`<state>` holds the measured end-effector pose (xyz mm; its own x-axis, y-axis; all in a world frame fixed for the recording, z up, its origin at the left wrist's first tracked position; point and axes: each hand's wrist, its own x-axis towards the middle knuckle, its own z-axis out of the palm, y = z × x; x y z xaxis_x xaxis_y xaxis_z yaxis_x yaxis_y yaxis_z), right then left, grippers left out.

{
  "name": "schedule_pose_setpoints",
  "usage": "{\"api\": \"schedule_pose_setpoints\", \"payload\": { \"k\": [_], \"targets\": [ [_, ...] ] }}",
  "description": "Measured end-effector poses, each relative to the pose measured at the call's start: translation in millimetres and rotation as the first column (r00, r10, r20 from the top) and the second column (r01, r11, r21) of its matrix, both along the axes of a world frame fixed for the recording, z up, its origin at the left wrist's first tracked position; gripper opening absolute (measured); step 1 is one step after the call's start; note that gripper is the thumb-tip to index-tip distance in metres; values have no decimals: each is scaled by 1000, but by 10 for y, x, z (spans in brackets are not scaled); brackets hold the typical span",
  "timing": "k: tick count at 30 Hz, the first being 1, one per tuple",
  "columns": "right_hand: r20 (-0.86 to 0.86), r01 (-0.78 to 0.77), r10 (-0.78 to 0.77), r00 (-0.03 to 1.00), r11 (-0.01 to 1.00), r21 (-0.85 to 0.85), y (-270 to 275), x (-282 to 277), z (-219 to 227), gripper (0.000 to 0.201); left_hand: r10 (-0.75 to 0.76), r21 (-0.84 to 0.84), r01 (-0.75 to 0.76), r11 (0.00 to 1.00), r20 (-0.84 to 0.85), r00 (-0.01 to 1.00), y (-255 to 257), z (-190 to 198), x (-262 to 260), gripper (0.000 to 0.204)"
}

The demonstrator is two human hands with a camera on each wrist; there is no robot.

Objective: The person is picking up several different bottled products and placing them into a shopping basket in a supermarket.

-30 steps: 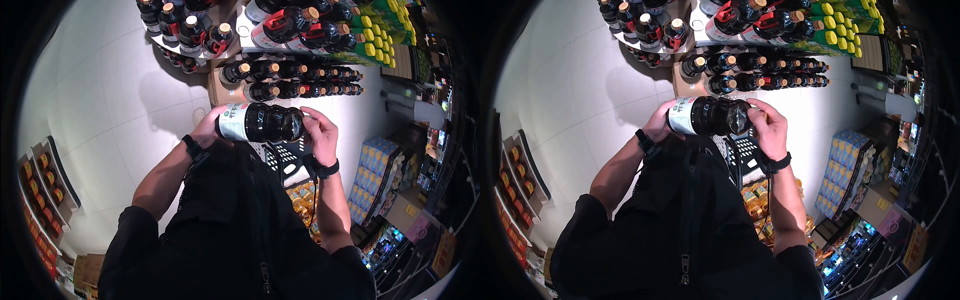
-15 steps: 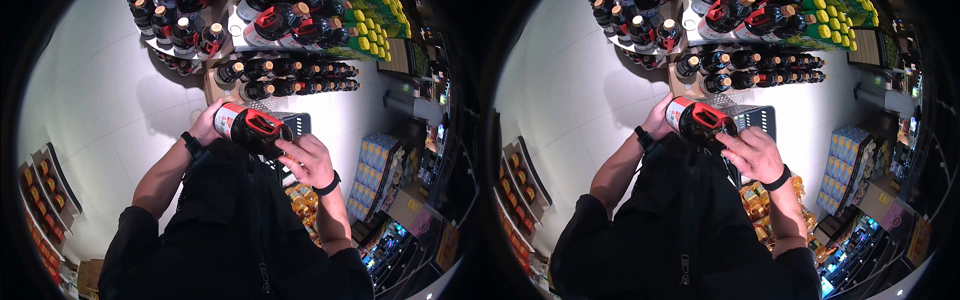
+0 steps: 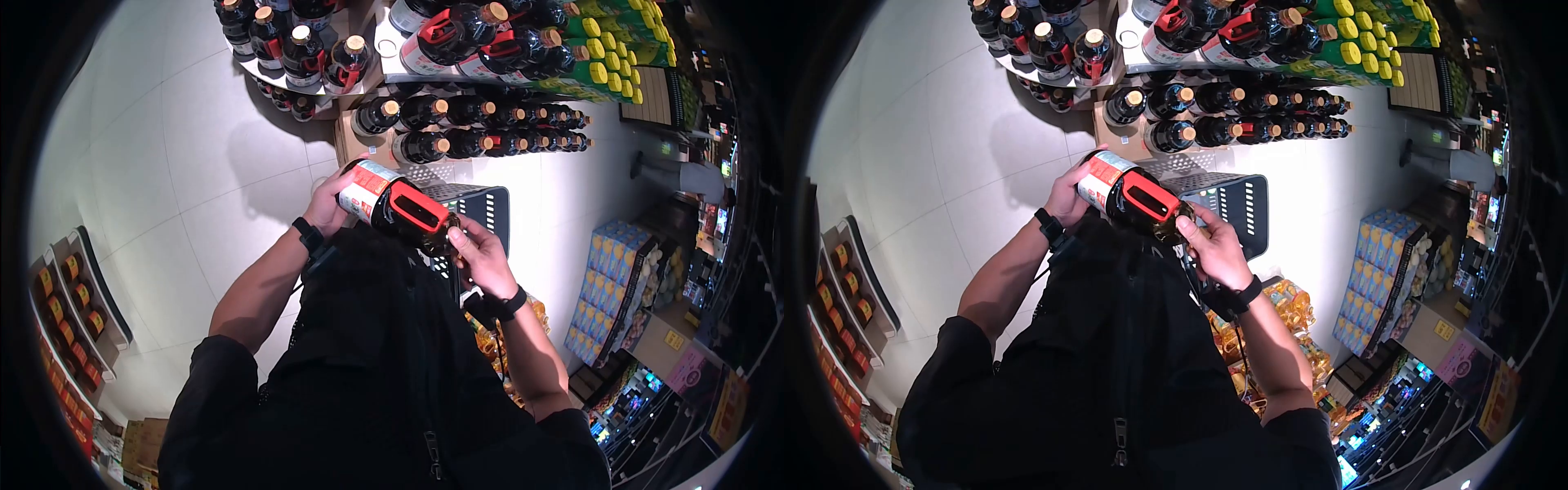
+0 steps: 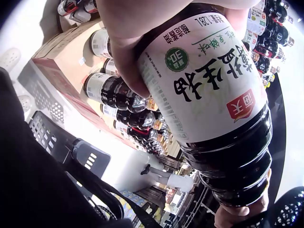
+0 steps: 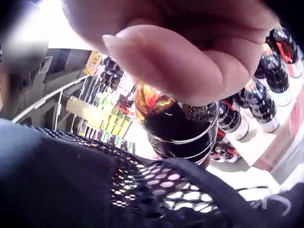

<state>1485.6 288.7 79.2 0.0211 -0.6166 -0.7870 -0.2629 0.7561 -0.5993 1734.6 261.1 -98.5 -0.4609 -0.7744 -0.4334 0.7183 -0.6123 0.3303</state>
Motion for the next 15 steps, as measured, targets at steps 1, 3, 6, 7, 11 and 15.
{"api": "schedule_pose_setpoints", "payload": {
  "k": [1,3,6,7,11,15],
  "targets": [
    [48,41,-45,998,997,70,-50,83,108,60,1,1,-1,1000,0,1000,14,-11,2,60],
    [56,14,-16,998,999,39,-85,110,138,61,56,10,-55,998,-90,994,41,-36,16,61],
    [61,-4,3,998,1000,2,-120,133,47,61,47,83,-42,996,-60,997,54,-116,37,55],
    [56,7,-6,998,1000,-4,-138,151,8,60,49,83,-45,996,-58,997,71,-191,42,55],
    [-66,-17,19,998,999,35,-250,261,-127,57,-136,208,126,970,32,990,146,-386,56,51],
    [-133,-41,39,990,999,-14,-359,318,-582,47,-267,275,202,940,227,937,175,-400,33,63]
  ]
}}
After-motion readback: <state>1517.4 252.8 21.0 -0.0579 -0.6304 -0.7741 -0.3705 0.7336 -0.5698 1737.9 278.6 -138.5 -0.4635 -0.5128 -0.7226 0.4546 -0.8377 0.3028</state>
